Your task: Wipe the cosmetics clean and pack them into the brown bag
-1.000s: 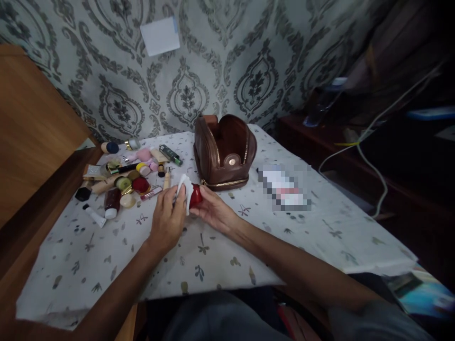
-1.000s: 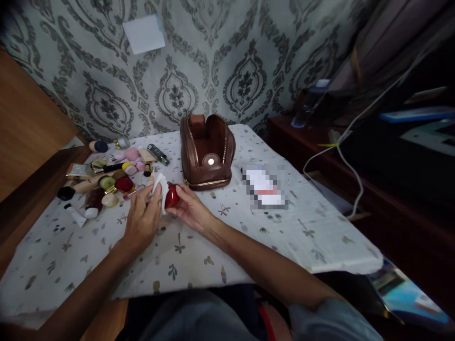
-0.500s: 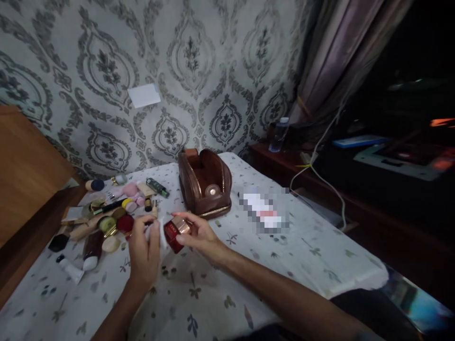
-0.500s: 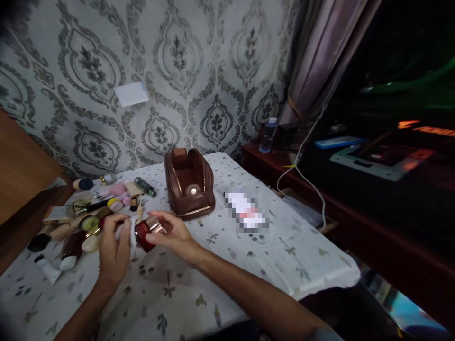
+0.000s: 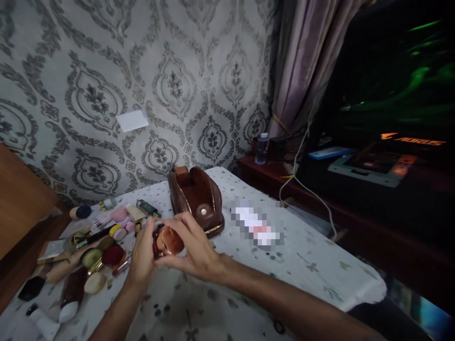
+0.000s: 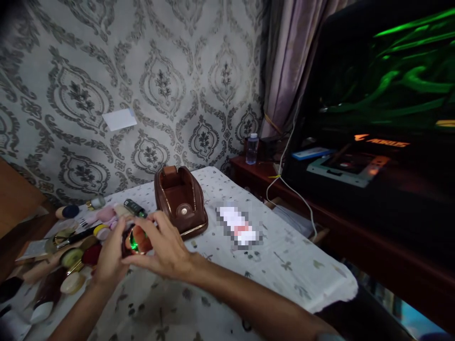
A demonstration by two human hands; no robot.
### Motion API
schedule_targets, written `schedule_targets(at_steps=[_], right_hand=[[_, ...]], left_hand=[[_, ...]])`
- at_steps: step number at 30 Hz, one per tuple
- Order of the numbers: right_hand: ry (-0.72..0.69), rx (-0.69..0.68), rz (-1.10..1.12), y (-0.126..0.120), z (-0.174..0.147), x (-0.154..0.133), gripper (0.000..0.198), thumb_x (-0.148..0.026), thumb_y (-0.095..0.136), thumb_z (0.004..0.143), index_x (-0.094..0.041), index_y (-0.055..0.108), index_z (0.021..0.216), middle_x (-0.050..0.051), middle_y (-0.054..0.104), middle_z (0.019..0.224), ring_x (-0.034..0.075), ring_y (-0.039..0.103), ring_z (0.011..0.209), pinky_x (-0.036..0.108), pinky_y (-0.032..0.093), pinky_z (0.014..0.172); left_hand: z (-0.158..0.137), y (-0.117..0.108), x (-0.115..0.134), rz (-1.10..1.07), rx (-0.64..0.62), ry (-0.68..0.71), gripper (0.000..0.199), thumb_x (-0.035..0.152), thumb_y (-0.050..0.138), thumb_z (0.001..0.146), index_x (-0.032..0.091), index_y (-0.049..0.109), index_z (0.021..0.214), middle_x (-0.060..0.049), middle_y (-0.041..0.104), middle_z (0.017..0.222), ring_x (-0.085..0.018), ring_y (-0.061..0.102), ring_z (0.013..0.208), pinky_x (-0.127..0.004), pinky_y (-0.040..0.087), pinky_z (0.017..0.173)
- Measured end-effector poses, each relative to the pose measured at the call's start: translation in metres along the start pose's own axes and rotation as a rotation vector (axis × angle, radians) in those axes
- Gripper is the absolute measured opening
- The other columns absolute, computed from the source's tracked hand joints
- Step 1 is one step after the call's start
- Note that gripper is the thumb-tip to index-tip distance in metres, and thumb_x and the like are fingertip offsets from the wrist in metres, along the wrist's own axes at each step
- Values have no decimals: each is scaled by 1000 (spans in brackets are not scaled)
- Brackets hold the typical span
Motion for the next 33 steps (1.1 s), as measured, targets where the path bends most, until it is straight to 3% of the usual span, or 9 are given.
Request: schedule_targets(at_steps=[4,7,13,19,21,24,26,29,33], right_hand=[[-32,94,-23,-27,39,12,61,-45,75,79,-20,53,130,7,49,107,20,53,101,35,49,92],[9,143,9,-45,67,30,54,-38,76,78,-19,56,124,5,50,103,18,54,95,33,49,89],[302,127,404,-56,109,79,28,-42,64,84,-18,60,98,0,60,85,14,57,80,24,49,73],[579,80,484,-48,109,117,29,-42,69,80,-18,62,94,-1,61,78,11,56,67,19,46,54],[706,74,369,-48,107,131,27,-43,63,86,-18,62,95,0,64,80,12,59,67,20,49,54],[887,24,44,-49,107,153,30,-43,50,95,-15,63,95,4,67,80,13,62,69,22,52,58],[950,-36,-119,-45,111,166,26,-38,59,92,-13,65,92,7,69,84,16,65,76,25,53,63],[993,-149,-300,-30,118,182,23,-27,76,79,-10,67,92,12,69,99,24,66,93,31,54,76],[1005,-285,-494,-6,125,201,31,-30,65,91,-13,62,116,11,62,122,24,62,108,43,54,90]], left_hand=[[48,35,11,-353,25,-182,50,65,64,75,17,64,91,-3,69,80,-19,68,76,-27,53,68],[78,60,20,-399,39,-315,45,62,68,73,18,60,82,4,61,63,-12,58,50,-21,44,48],[132,83,28,-17,-182,-127,38,54,45,87,19,55,76,5,51,51,-11,47,37,-19,28,37],[152,72,11,330,-351,-21,36,44,52,81,20,52,54,5,43,38,-12,40,34,-22,29,38],[149,69,9,387,-380,46,33,42,52,81,19,57,57,5,45,40,-13,43,38,-22,32,43],[142,70,11,494,-382,244,33,42,45,85,20,70,82,3,60,59,-15,52,51,-24,40,55],[139,72,11,530,-360,336,38,42,41,86,21,72,93,0,68,73,-17,58,60,-27,44,65],[139,73,5,488,-334,344,41,43,40,87,20,74,97,-3,72,83,-21,63,74,-29,46,75],[139,72,1,449,-326,328,42,43,41,87,20,74,100,-4,74,89,-24,65,87,-31,47,83]])
Point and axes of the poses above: each hand's wrist, its own z-axis towards the middle knuckle, its own y-axis out of the palm, x = y × z, the point moved 5 cm from there along z, towards the middle knuckle
